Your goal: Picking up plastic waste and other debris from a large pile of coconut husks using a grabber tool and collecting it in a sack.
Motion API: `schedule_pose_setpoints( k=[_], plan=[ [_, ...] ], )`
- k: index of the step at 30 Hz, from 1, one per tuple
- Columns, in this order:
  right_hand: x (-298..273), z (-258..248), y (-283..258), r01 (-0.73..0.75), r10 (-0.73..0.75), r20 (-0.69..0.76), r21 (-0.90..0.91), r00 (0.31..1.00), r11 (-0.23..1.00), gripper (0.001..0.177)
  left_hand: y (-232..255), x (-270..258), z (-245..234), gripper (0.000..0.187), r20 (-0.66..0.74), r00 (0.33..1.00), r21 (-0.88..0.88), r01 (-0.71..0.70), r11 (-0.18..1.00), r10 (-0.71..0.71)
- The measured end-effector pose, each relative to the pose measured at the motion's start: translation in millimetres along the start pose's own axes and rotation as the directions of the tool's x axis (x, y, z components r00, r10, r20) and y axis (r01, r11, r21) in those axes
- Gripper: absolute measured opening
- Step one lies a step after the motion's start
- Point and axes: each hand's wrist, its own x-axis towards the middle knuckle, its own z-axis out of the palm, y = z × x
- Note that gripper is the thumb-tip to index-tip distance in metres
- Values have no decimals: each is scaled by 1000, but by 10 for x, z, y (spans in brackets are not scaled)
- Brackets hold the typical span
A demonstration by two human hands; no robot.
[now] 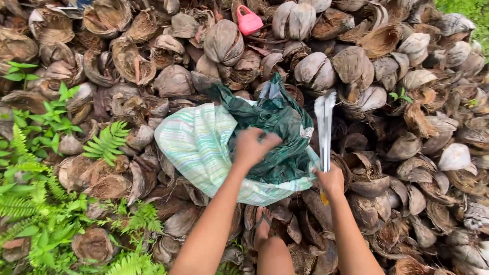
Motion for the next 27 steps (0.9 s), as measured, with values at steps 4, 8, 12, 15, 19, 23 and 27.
schedule_pose_setpoints(
  k=[4, 8, 12, 15, 19, 23, 27],
  plan=[
    [22, -146, 124, 25, 13, 135, -276, 991, 961, 39, -1273, 386, -58, 110, -485, 673, 84, 672, 736, -559],
    [101, -377, 36, 52, 3, 116, -473, 993, 880, 60, -1466, 268, -47, 119, -141, 680, 61, 732, 679, -720],
    [20, -730, -176, 32, 27, 70, -719, 997, 694, 68, -1313, 169, 80, 104, -107, 768, 112, 640, 760, -631],
    [9, -809, -209, 131, -53, 125, -779, 991, 614, 61, -1333, 257, 195, 98, -117, 802, 73, 595, 800, -586],
    [-178, -869, -410, 370, -273, 266, -802, 924, 469, 54, -1934, 507, 508, 74, -106, 765, -46, 635, 771, -636],
    [-502, -867, -685, 479, -256, 408, -793, 876, 376, 54, -2361, 421, 310, 51, -207, 864, 17, 473, 881, -460],
    [-905, -706, -848, 590, -173, 566, -740, 806, 323, 51, -1528, -64, -452, 48, -222, 914, -221, 291, 931, -339]
  ],
)
